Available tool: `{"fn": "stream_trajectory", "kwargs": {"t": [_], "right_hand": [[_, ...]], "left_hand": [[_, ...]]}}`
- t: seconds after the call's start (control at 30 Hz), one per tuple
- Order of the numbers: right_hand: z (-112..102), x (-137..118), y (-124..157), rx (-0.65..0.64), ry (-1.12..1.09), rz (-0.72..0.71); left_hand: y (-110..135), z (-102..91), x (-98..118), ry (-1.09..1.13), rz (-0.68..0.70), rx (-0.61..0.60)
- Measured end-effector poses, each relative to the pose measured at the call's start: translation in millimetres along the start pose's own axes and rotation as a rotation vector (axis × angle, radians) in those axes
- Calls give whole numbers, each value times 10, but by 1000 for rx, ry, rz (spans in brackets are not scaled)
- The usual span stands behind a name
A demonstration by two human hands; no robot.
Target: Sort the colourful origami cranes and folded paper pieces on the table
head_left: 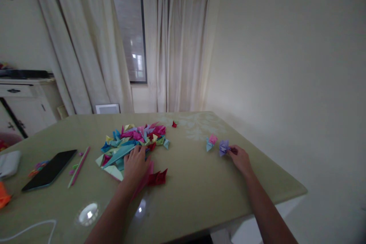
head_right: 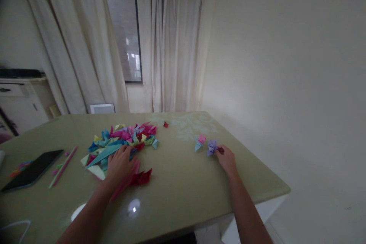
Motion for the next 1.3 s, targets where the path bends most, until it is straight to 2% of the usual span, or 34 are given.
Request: {"fn": "stream_trajectory", "kwargs": {"t": [0.37, 0.57, 0.63, 0.7, 0.77, 0.83, 0.9, 0.97, 1.0, 1.07, 1.13, 1.2, 1.3], "right_hand": [[-17, 35, 4, 51, 49, -7], [-23, 84, 8, 28, 11, 50], [-80, 44, 27, 96, 9, 53], [-177, -92, 78, 269, 27, -14], [-247, -347, 180, 459, 35, -168], [-215, -695, 318, 530, 2, -367], [-59, -1099, 464, 429, -71, -564], [193, -1511, 603, 233, -150, -700], [360, -1707, 661, 90, -174, -737], [747, -2046, 752, -217, -187, -739], [1157, -2311, 818, -458, -146, -735], [1536, -2495, 858, -584, -91, -758], [1979, -2595, 888, -671, -62, -721]], "left_hand": [[2, 2, -13, -32, 20, -24], [17, -48, -7, -53, 19, 6], [18, -46, -32, -77, 0, 7], [7, -25, -61, -85, 6, -15], [-16, -3, -90, -60, 24, -32], [-52, -8, -114, 7, 30, -4], [-94, -48, -127, 131, 30, 86], [-130, -108, -137, 326, 24, 212], [-145, -133, -148, 447, 8, 266], [-165, -154, -184, 689, -54, 328], [-174, -152, -222, 840, -117, 350], [-175, -149, -253, 870, -136, 361], [-177, -126, -281, 800, -113, 323]]}}
Point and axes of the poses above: each hand's wrist, its own y-axis away from the middle knuckle, its own z-axis out of the palm, x = y × z, the point moved 4 cm from there along -y, towards the middle knuckle, and after that the axes turned 1 degree about -z, right-handed, at the moved point
